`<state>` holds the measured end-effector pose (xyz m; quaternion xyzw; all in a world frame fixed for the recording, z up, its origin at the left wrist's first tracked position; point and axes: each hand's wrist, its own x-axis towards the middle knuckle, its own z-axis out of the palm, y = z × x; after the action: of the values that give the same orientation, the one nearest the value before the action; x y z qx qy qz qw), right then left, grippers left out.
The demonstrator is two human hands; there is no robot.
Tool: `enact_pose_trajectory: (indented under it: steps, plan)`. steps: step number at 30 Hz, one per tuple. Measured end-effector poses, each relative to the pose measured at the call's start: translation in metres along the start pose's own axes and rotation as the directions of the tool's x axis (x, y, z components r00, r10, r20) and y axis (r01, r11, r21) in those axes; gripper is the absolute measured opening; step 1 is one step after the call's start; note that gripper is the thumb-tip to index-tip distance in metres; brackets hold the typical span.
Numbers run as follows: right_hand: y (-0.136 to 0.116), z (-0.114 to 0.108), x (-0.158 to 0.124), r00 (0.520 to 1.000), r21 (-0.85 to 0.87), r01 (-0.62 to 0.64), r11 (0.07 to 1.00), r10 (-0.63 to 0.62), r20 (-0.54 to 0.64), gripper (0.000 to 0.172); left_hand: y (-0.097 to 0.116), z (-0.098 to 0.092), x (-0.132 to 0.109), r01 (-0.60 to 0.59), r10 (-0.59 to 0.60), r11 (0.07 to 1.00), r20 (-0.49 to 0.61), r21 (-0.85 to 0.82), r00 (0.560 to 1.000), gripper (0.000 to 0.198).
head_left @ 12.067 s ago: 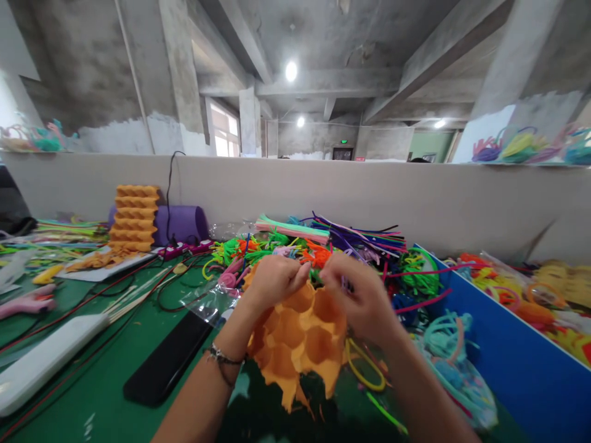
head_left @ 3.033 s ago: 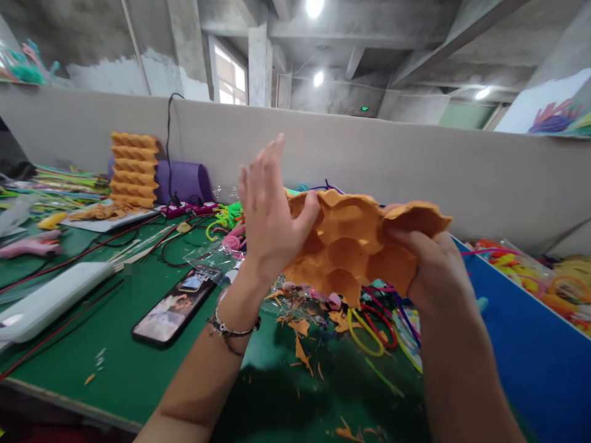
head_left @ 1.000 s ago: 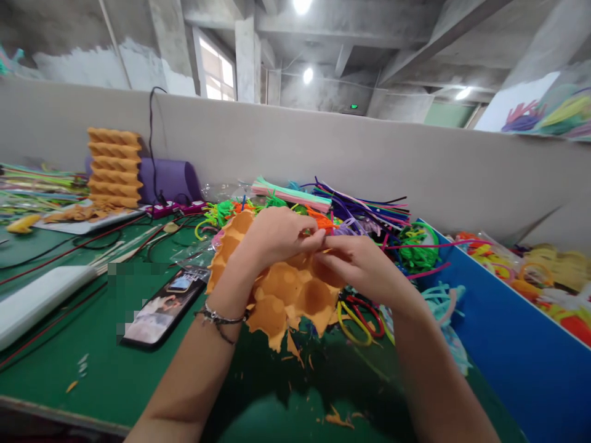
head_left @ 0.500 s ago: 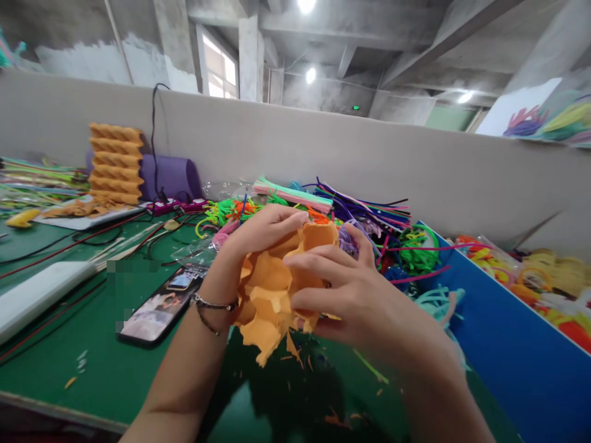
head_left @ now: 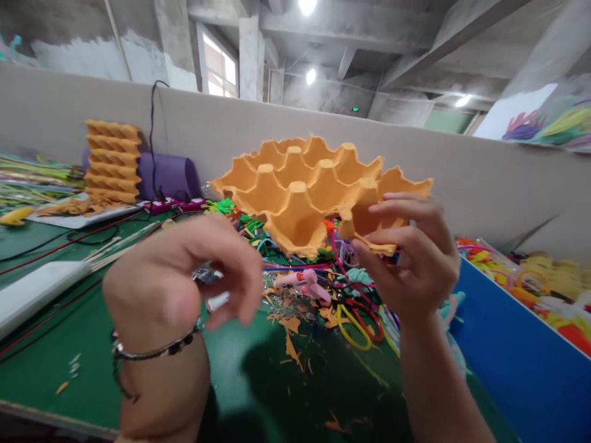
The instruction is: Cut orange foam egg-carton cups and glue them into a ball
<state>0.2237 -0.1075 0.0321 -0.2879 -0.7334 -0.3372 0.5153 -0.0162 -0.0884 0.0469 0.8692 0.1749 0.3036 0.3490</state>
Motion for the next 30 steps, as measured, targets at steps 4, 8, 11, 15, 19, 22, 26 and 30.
enact_pose_trajectory:
  steps: [4, 8, 11, 15, 19, 22, 26, 30]
  plan:
    - [0.003, 0.010, -0.008, 0.992, -0.205, 0.073, 0.976, -0.093, -0.086, 0.017, -0.022, -0.003, 0.022, 0.355, -0.359, 0.932, 0.051, 0.070, 0.932, 0.075]
    - [0.010, 0.020, -0.014, 0.982, -0.242, 0.053, 0.969, -0.095, -0.163, 0.014, -0.045, -0.003, 0.038, 0.442, -0.437, 0.897, -0.105, 0.027, 0.893, 0.074]
    - [0.014, 0.027, -0.017, 0.985, -0.140, 0.029, 0.990, -0.053, -0.166, 0.009, -0.050, 0.009, 0.046, 0.296, -0.325, 0.943, -0.225, -0.151, 0.919, 0.068]
    - [0.015, 0.032, -0.019, 0.990, -0.190, -0.020, 0.982, -0.007, -0.140, 0.005, -0.046, 0.033, 0.065, -0.044, -0.134, 0.824, -0.270, -0.564, 0.953, 0.061]
    - [0.013, 0.031, -0.018, 0.994, -0.411, -0.031, 0.911, -0.016, -0.111, 0.007, -0.039, 0.043, 0.079, -0.102, -0.123, 0.669, -0.245, -0.737, 0.962, 0.066]
    - [0.012, 0.030, -0.016, 1.000, -0.416, 0.024, 0.909, -0.030, -0.007, 0.001, -0.036, 0.044, 0.081, -0.093, -0.156, 0.656, -0.255, -0.749, 0.954, 0.059]
    - [0.011, 0.029, -0.015, 0.996, -0.455, 0.031, 0.890, 0.008, 0.084, 0.002, -0.033, 0.049, 0.084, -0.051, -0.235, 0.672, -0.278, -0.739, 0.931, 0.052]
    - [0.014, 0.028, -0.015, 0.995, -0.536, 0.029, 0.844, 0.027, 0.096, 0.009, -0.032, 0.059, 0.091, -0.050, -0.302, 0.617, -0.295, -0.785, 0.907, 0.049]
